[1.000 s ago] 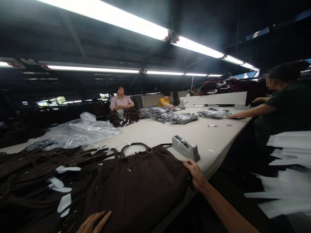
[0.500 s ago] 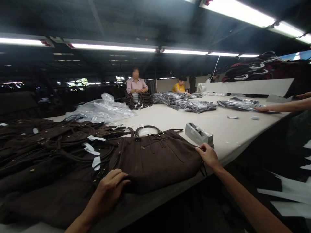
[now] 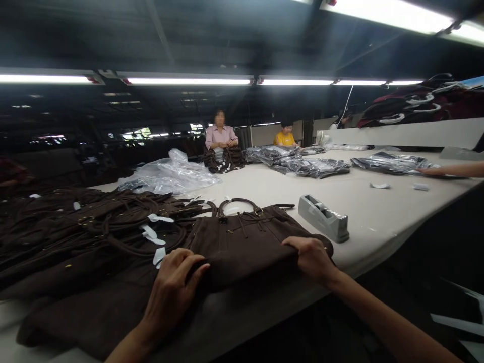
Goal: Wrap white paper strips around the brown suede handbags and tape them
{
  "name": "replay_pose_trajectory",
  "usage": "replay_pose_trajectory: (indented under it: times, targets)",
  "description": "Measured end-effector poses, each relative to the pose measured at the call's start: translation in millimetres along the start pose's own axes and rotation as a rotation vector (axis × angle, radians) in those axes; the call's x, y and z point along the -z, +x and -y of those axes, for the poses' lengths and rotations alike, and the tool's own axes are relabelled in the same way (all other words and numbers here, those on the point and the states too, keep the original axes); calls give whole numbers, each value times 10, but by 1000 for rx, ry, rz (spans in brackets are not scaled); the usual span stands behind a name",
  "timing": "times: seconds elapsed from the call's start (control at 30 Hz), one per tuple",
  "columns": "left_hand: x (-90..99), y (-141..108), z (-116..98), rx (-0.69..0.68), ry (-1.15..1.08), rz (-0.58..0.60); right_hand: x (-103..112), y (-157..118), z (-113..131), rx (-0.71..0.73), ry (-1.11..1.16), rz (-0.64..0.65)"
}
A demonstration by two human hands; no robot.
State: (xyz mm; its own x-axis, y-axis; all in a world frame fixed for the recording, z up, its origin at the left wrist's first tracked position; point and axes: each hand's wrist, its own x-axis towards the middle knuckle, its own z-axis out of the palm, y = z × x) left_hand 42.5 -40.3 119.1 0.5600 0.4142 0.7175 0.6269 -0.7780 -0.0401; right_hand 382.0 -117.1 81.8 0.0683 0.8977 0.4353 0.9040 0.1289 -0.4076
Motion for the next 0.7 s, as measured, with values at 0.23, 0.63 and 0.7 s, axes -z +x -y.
replay_pose_trajectory:
  times: [0.23,0.63,0.7]
  targets:
    - [-140,-70,-371,-241,302,-104,479,723,186,-92,81,52]
    - [-225,248,46,-365,239,5,340,352,29,49,220,338]
    - [-219,124,95,-409,186,49,270,245,3,77,191,345]
